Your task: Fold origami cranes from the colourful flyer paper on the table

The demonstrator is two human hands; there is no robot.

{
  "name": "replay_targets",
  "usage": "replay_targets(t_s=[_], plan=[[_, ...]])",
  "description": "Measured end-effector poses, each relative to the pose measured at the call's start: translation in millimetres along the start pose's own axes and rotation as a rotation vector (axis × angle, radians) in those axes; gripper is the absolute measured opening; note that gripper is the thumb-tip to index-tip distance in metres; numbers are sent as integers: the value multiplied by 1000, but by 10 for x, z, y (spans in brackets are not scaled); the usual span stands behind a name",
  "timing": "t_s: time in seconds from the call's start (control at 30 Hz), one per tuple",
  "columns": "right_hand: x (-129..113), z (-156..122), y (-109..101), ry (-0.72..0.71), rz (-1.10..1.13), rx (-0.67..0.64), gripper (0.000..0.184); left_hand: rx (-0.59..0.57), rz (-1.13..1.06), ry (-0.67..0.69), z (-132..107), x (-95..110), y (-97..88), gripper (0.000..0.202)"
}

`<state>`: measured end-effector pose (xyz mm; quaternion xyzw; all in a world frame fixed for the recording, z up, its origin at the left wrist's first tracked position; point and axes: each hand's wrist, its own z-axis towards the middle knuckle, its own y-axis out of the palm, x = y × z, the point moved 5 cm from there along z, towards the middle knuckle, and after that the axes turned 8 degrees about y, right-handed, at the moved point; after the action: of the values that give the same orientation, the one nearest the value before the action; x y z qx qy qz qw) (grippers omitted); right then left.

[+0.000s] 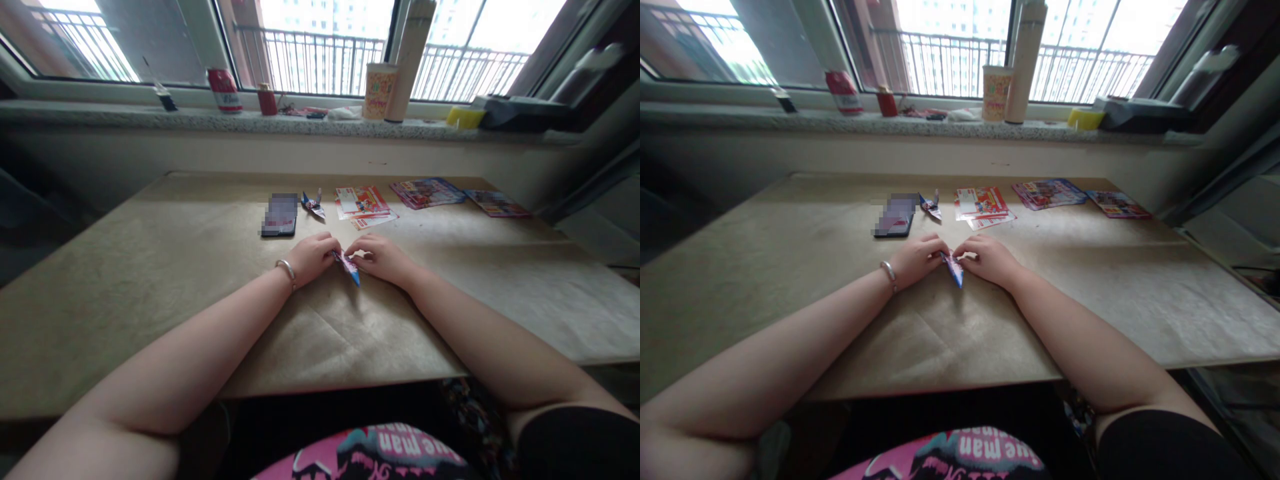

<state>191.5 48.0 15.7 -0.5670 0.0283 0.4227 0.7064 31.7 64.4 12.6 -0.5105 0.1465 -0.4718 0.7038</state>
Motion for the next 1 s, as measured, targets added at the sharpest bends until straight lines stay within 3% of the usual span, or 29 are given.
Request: replay_targets(t_s=[0.27,0.5,0.63,0.77,1.0], plan=[[24,-7,-19,18,-41,40,15,-48,-62,8,-5,-3,21,20],[149,-1,-44,70,-169,54,17,-101,12,185,-39,89,7,34],[130,-1,-47,-8,-261,21,17,-39,111,259,-40,135,-29,24],[45,-12,-62,-112,-342,-15,16,-64,205,351,-43,183,-33,24],[-65,-36,-80,-240,-444,-70,17,-90,201,343,-43,203,-30,20]])
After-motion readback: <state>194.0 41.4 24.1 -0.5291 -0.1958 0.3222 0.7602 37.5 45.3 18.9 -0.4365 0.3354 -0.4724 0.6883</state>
